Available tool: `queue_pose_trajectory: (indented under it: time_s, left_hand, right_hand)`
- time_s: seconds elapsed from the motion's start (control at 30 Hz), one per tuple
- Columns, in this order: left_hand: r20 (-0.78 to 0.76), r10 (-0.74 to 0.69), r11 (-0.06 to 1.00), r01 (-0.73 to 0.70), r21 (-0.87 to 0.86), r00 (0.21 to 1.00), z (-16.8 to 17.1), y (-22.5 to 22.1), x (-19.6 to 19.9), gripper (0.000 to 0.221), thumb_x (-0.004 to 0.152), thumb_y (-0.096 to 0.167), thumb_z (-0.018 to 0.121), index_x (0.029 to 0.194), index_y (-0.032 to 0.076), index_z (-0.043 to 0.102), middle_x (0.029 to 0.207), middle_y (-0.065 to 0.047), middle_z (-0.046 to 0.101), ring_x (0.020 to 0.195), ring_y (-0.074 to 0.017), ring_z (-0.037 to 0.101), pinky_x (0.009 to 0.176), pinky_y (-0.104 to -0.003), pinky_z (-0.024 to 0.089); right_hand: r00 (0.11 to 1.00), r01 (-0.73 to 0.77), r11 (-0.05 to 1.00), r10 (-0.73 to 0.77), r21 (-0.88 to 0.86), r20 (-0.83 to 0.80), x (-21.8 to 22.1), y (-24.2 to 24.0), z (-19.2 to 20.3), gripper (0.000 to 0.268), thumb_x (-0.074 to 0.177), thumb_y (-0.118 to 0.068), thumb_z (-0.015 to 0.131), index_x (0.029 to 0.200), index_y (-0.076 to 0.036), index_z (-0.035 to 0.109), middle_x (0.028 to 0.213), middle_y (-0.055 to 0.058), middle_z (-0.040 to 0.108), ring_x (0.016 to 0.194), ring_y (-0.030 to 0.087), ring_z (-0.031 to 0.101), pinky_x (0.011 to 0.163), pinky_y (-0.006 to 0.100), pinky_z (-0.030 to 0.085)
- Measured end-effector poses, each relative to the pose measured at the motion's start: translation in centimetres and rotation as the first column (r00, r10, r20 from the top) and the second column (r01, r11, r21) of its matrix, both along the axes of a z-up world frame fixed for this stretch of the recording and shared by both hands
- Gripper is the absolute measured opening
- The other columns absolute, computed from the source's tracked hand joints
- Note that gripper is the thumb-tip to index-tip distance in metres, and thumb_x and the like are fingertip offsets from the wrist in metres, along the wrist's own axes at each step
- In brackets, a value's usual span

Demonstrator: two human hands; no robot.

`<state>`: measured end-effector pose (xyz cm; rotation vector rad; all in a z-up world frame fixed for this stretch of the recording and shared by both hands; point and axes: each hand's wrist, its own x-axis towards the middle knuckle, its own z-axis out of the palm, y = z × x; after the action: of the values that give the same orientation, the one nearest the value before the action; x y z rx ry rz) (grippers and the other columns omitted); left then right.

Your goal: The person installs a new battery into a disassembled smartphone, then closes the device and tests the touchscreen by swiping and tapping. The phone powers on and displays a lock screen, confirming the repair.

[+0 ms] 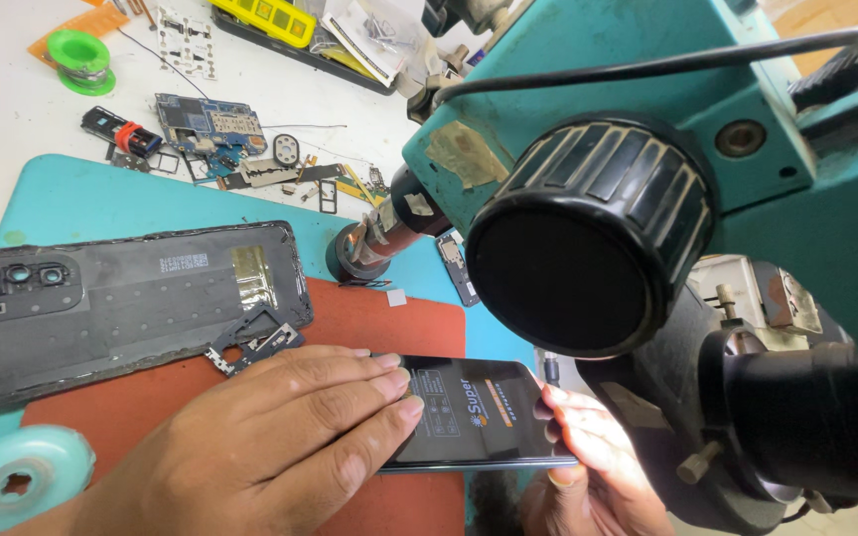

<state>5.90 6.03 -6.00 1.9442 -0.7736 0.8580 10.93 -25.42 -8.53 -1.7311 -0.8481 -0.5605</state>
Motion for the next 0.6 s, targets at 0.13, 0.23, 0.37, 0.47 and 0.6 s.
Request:
queue_pose_trajectory:
  time_s: [0.13, 0.23, 0.37, 0.47, 0.6]
  left_hand:
    - [-0.016, 0.000, 1.000, 0.000, 0.007, 1.000, 0.0, -0.1, 0.0, 0.033, 0.085, 0.014, 0.065, 0.113, -0.004, 0.066, 0.117, -0.018, 0.068, 0.117, -0.0338, 0.069, 0.101, -0.047, 0.056]
    - [-0.015, -0.002, 1.000, 0.002, 0.006, 1.000, 0.0, -0.1, 0.0, 0.033, 0.085, 0.014, 0.064, 0.113, -0.003, 0.066, 0.117, -0.018, 0.068, 0.117, -0.0338, 0.069, 0.101, -0.047, 0.056]
    - [-0.013, -0.022, 1.000, 0.022, 0.007, 1.000, -0.1, 0.1, -0.1, 0.040, 0.080, 0.015, 0.063, 0.115, -0.004, 0.066, 0.119, -0.019, 0.068, 0.116, -0.0335, 0.069, 0.101, -0.047, 0.056]
    - [-0.036, -0.030, 0.999, 0.029, -0.015, 0.999, 0.1, 0.0, -0.4, 0.041, 0.078, 0.007, 0.062, 0.117, -0.004, 0.067, 0.118, -0.018, 0.069, 0.115, -0.0326, 0.070, 0.102, -0.045, 0.056]
    - [-0.113, -0.079, 0.995, 0.073, -0.064, 0.990, 0.5, -0.3, -1.2, 0.032, 0.083, -0.002, 0.066, 0.114, -0.004, 0.069, 0.114, -0.016, 0.071, 0.109, -0.0303, 0.071, 0.091, -0.039, 0.059]
  right_hand:
    - [1.000, 0.018, 1.000, -0.018, -0.010, 0.000, 0.1, 0.2, 0.2, 0.026, 0.102, -0.020, 0.075, 0.113, 0.002, 0.070, 0.108, 0.024, 0.074, 0.104, 0.032, 0.075, 0.097, 0.038, 0.062]
    - [0.999, 0.008, 0.997, -0.010, 0.072, 0.032, -0.1, 1.1, -0.5, 0.023, 0.104, -0.019, 0.076, 0.110, 0.003, 0.070, 0.107, 0.022, 0.074, 0.106, 0.032, 0.075, 0.102, 0.040, 0.061]
    - [1.000, -0.004, 0.998, 0.005, 0.068, -0.021, -0.5, 1.6, 0.2, 0.024, 0.105, -0.020, 0.075, 0.114, 0.003, 0.070, 0.106, 0.022, 0.074, 0.107, 0.031, 0.074, 0.107, 0.044, 0.062]
    - [0.994, 0.041, 0.998, -0.046, -0.049, -0.104, -1.2, 1.4, 1.7, 0.029, 0.104, -0.022, 0.072, 0.116, 0.003, 0.066, 0.110, 0.026, 0.072, 0.111, 0.033, 0.073, 0.099, 0.039, 0.060]
    - [0.988, 0.098, 0.993, -0.105, -0.067, -0.110, -2.7, 2.1, 2.7, 0.030, 0.105, -0.021, 0.071, 0.118, 0.004, 0.062, 0.112, 0.028, 0.071, 0.108, 0.032, 0.073, 0.086, 0.032, 0.060]
